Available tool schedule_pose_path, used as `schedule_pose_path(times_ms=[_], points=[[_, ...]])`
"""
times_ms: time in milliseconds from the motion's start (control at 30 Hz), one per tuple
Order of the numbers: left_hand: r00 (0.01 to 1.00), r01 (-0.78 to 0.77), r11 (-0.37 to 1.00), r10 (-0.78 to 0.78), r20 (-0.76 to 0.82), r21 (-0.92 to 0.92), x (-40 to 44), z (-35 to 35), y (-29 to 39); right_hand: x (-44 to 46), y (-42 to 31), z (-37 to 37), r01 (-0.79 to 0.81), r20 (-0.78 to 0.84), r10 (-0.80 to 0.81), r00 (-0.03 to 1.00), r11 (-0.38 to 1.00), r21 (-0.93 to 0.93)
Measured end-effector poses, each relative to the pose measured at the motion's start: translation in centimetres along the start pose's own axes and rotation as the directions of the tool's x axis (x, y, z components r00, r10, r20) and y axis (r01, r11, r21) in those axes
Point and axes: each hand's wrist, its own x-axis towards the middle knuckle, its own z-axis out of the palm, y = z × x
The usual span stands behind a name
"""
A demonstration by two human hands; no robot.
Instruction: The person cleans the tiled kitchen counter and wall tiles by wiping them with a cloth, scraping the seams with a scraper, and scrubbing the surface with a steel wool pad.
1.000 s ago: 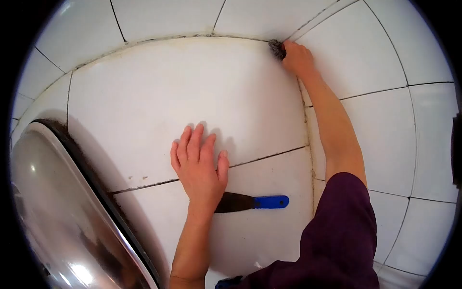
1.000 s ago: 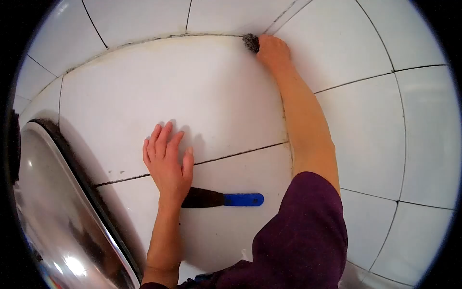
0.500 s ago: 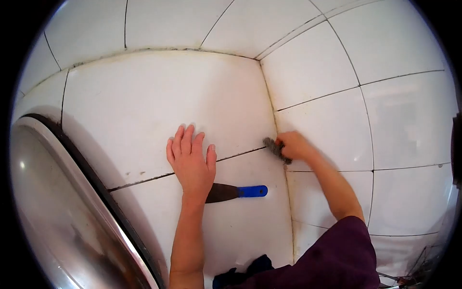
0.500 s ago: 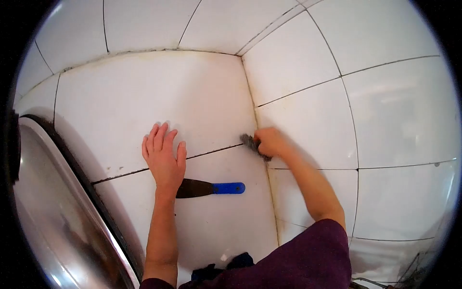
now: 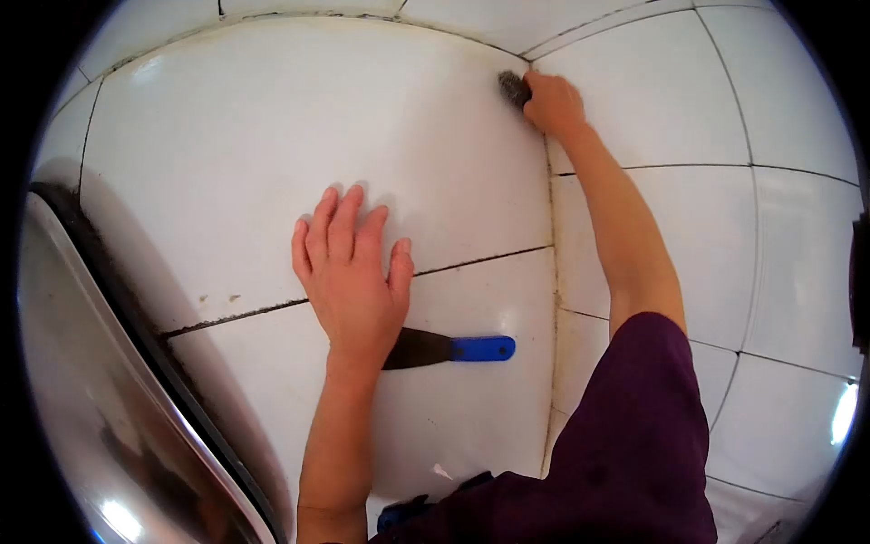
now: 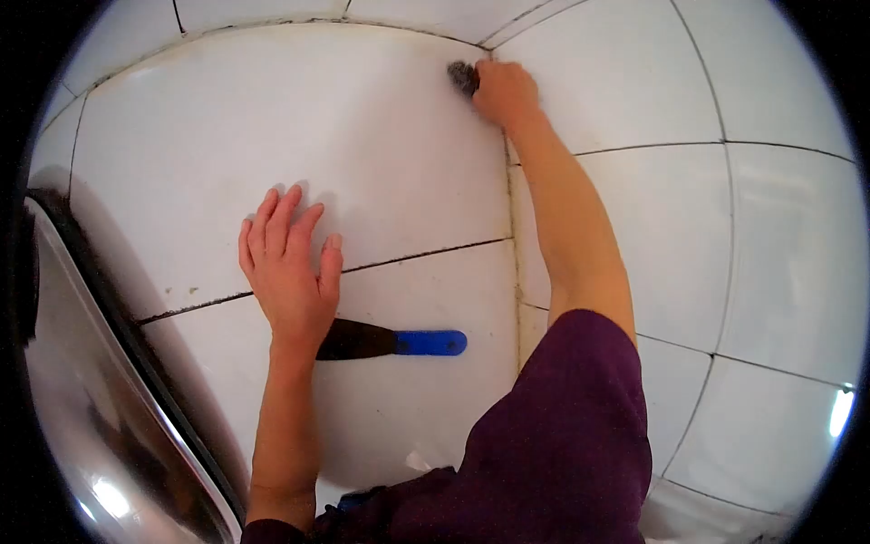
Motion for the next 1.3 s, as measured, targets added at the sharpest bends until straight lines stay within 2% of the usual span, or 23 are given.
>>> schedule_pose_path(times_ms=[167,267,300,333,400,433,467,500,567,633,700,767,833,967,1033,1067,1133,1200,1233,1267,1300], points=[[1.000,0.001,1.000,-0.001,-0.015,-0.030,0.0,-0.1,-0.2,-8.9,1.0,1.3,0.114,-0.041,-0.112,0.993,0.993,0.036],[0.999,-0.004,0.998,0.001,-0.034,-0.068,0.1,-0.1,-0.4,-14.9,0.6,1.6,0.017,0.034,-0.022,0.999,0.992,0.122],[0.999,-0.005,0.997,0.001,-0.049,-0.079,0.1,0.0,-0.5,-17.3,0.5,1.4,0.026,0.003,-0.027,1.000,0.985,0.168],[0.998,-0.004,0.996,-0.002,-0.067,-0.091,0.1,0.1,-0.6,-19.3,0.1,1.1,-0.044,0.062,0.034,0.998,0.984,0.175],[0.996,0.002,0.995,-0.011,-0.085,-0.103,0.1,0.2,-0.4,-22.9,-0.2,0.6,-0.034,0.070,0.018,0.997,0.971,0.235],[0.995,0.006,0.995,-0.017,-0.099,-0.103,0.2,0.2,-0.5,-24.4,-0.6,0.2,-0.140,0.275,0.081,0.958,0.970,0.200],[0.994,0.004,0.994,-0.017,-0.109,-0.111,0.2,0.3,-0.5,-25.9,-0.9,-0.6,-0.214,0.401,0.125,0.907,0.959,0.184],[0.993,0.008,0.994,-0.021,-0.116,-0.109,0.0,0.4,-0.5,-28.2,-1.0,-2.6,-0.178,0.660,0.066,0.749,0.979,0.104],[0.992,0.017,0.994,-0.030,-0.123,-0.107,0.1,0.6,-0.4,-28.0,-0.9,-3.2,-0.118,0.704,0.050,0.708,0.992,0.048],[0.990,0.039,0.995,-0.051,-0.129,-0.095,0.3,0.7,-0.2,-28.7,-2.7,-5.4,-0.125,0.553,0.106,0.827,0.992,-0.003],[0.990,0.040,0.997,-0.049,-0.130,-0.069,0.3,0.8,0.0,-28.2,-5.4,-5.1,-0.190,0.217,0.111,0.970,0.903,0.385],[0.990,0.033,0.998,-0.040,-0.138,-0.050,0.6,0.9,0.0,-28.0,-9.3,-4.9,-0.253,0.355,-0.015,0.935,0.673,0.695],[0.992,0.043,0.997,-0.050,-0.116,-0.064,0.5,0.8,-0.2,-28.2,-12.3,-4.2,0.047,0.100,-0.146,0.984,0.763,0.644],[0.988,0.027,0.996,-0.040,-0.151,-0.087,0.8,0.6,-0.3,-29.3,-13.4,-3.3,0.043,0.066,-0.104,0.992,0.792,0.609],[0.979,0.077,0.980,-0.109,-0.174,-0.182,1.3,-0.2,-0.1,-29.7,-12.7,-2.1,-0.180,0.166,0.093,0.982,0.741,0.647],[0.979,0.078,0.980,-0.110,-0.173,-0.183,1.3,-0.2,-0.1,-29.6,-12.2,-2.1,-0.180,0.167,0.093,0.982,0.741,0.647],[0.969,0.029,0.961,-0.095,-0.229,-0.274,1.7,-0.2,-0.5,-29.4,-10.7,-2.2,-0.377,0.318,0.202,0.926,0.506,0.776],[0.977,-0.003,0.956,-0.060,-0.206,-0.294,1.6,-0.1,-0.2,-30.4,-9.2,-0.8,-0.279,0.108,0.351,0.930,0.486,0.828],[0.984,-0.029,0.946,-0.030,-0.175,-0.322,1.3,0.1,0.1,-31.2,-8.0,-0.6,-0.297,0.124,0.361,0.924,0.474,0.829],[0.989,-0.026,0.947,-0.024,-0.149,-0.322,1.0,0.4,0.4,-32.0,-6.8,-0.5,-0.247,-0.131,0.451,0.883,0.684,0.687],[0.990,-0.037,0.938,-0.012,-0.139,-0.345,0.9,0.7,0.6,-32.8,-6.2,-0.1,-0.240,-0.390,0.450,0.804,0.844,0.479]])
